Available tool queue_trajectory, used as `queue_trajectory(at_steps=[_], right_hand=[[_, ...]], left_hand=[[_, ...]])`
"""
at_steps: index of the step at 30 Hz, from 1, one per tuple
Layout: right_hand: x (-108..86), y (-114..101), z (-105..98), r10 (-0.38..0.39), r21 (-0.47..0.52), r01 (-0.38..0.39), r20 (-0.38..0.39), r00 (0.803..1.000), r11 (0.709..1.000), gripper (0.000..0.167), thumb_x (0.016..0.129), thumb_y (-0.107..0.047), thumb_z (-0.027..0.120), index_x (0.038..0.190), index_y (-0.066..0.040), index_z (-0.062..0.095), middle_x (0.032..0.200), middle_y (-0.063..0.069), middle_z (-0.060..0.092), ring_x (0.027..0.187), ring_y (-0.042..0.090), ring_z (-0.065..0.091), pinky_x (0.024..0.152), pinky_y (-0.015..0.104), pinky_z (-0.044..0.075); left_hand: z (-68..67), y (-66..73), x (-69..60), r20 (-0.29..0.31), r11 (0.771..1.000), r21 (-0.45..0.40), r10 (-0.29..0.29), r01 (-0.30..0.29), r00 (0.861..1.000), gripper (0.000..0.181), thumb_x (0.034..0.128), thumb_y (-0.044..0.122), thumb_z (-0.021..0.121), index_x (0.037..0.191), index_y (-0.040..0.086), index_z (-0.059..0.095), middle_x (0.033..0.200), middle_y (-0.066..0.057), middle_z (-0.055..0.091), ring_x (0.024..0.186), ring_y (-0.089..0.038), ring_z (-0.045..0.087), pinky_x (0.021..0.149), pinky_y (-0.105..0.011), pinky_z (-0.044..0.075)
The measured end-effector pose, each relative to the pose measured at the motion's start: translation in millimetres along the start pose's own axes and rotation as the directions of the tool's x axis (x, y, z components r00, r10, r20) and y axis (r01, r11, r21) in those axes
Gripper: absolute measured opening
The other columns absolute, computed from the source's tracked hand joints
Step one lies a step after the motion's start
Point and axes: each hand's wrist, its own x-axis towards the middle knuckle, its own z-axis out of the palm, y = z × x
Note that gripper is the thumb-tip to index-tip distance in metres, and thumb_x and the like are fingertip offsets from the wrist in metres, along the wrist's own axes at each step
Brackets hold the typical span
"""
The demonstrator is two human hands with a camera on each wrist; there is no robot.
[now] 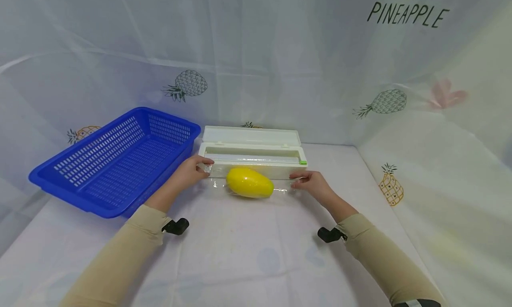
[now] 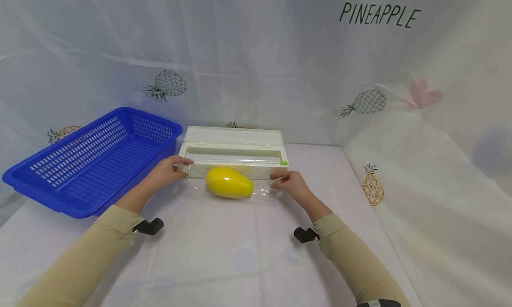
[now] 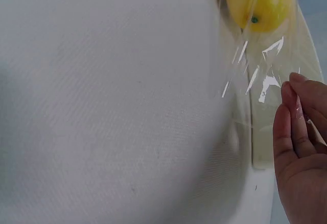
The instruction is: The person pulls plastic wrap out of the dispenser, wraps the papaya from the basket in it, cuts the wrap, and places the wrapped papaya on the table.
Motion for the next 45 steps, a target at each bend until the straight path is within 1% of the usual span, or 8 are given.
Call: queue_trajectory(at_steps=[11, 23, 28, 32, 35, 38, 42, 45], right_hand=[[7.6, 20.9, 10.5, 0.052, 0.006, -0.053, 0.108, 0.993, 0.999, 0.036, 0.081, -0.004, 0.076, 0.116, 0.000, 0.069, 0.099, 0.007, 0.071, 0.075, 0.018, 0.062, 0.070, 0.026, 0.052], [0.8, 14.1, 11.6, 0.057, -0.125, -0.048, 0.072, 0.996, 0.991, 0.033, 0.091, -0.025, 0.070, 0.117, -0.005, 0.069, 0.107, 0.008, 0.067, 0.087, 0.022, 0.060, 0.073, 0.030, 0.050], [-10.6, 4.5, 10.8, -0.076, -0.203, 0.058, -0.082, 0.994, 0.977, 0.028, 0.090, -0.022, 0.071, 0.112, -0.003, 0.071, 0.115, 0.012, 0.061, 0.103, 0.029, 0.055, 0.084, 0.039, 0.050], [-23.3, -12.9, 23.0, -0.273, -0.217, 0.242, -0.125, 0.954, 0.946, 0.026, 0.088, -0.014, 0.074, 0.111, -0.002, 0.069, 0.114, 0.012, 0.060, 0.106, 0.030, 0.055, 0.094, 0.048, 0.047], [-29.3, -26.0, 37.8, -0.373, -0.192, 0.357, -0.056, 0.926, 0.914, 0.028, 0.088, -0.013, 0.074, 0.114, -0.004, 0.068, 0.113, 0.008, 0.063, 0.105, 0.028, 0.056, 0.094, 0.050, 0.047], [-31.7, -35.3, 52.4, -0.417, -0.152, 0.416, 0.026, 0.909, 0.897, 0.030, 0.087, -0.013, 0.075, 0.116, -0.007, 0.068, 0.115, 0.004, 0.065, 0.107, 0.026, 0.057, 0.095, 0.050, 0.047], [-30.5, -42.0, 67.9, -0.424, -0.124, 0.431, 0.082, 0.902, 0.894, 0.034, 0.087, -0.014, 0.075, 0.120, -0.011, 0.068, 0.119, 0.000, 0.065, 0.112, 0.023, 0.058, 0.099, 0.049, 0.045], [-27.9, -45.4, 76.2, -0.414, -0.129, 0.421, 0.077, 0.907, 0.898, 0.035, 0.087, -0.016, 0.076, 0.121, -0.012, 0.068, 0.121, -0.001, 0.065, 0.115, 0.021, 0.057, 0.102, 0.048, 0.042]], left_hand=[[6.2, -17.2, -3.1, 0.106, 0.999, -0.049, 0.013, -0.008, 0.994, 0.041, 0.0881, 0.001, 0.067, 0.129, 0.000, 0.061, 0.124, -0.020, 0.060, 0.076, -0.026, 0.062, 0.062, -0.030, 0.046], [13.2, -24.0, -8.6, 0.154, 0.971, -0.225, -0.045, 0.080, 0.987, 0.047, 0.0955, 0.017, 0.064, 0.138, 0.002, 0.050, 0.135, -0.026, 0.050, 0.114, -0.038, 0.055, 0.091, -0.043, 0.051], [6.8, -26.6, -11.3, 0.118, 0.982, -0.184, -0.010, 0.032, 0.993, 0.044, 0.0967, 0.018, 0.062, 0.136, 0.001, 0.052, 0.135, -0.026, 0.051, 0.122, -0.041, 0.049, 0.095, -0.048, 0.048], [2.4, -26.8, -13.2, 0.103, 0.984, -0.175, -0.022, 0.040, 0.994, 0.045, 0.0968, 0.018, 0.062, 0.137, 0.000, 0.051, 0.135, -0.028, 0.051, 0.122, -0.042, 0.049, 0.094, -0.048, 0.049], [-0.6, -24.2, -16.8, 0.038, 0.990, -0.131, -0.044, 0.049, 0.998, 0.041, 0.0962, 0.017, 0.062, 0.133, 0.000, 0.055, 0.131, -0.028, 0.054, 0.118, -0.042, 0.053, 0.088, -0.047, 0.052], [-0.8, -15.1, -23.1, -0.109, 0.998, -0.051, -0.026, 0.020, 0.994, 0.034, 0.0950, 0.015, 0.063, 0.125, 0.000, 0.061, 0.126, -0.026, 0.058, 0.111, -0.040, 0.057, 0.086, -0.048, 0.051], [7.1, 10.3, -31.8, -0.278, 0.993, 0.068, 0.111, -0.096, 0.954, 0.027, 0.0920, 0.012, 0.067, 0.117, 0.002, 0.067, 0.121, -0.020, 0.061, 0.107, -0.036, 0.058, 0.089, -0.049, 0.049], [19.6, 29.9, -33.9, -0.263, 0.960, 0.157, 0.267, -0.232, 0.927, 0.024, 0.0890, 0.008, 0.070, 0.113, 0.003, 0.070, 0.115, -0.014, 0.065, 0.105, -0.033, 0.059, 0.091, -0.048, 0.048]])
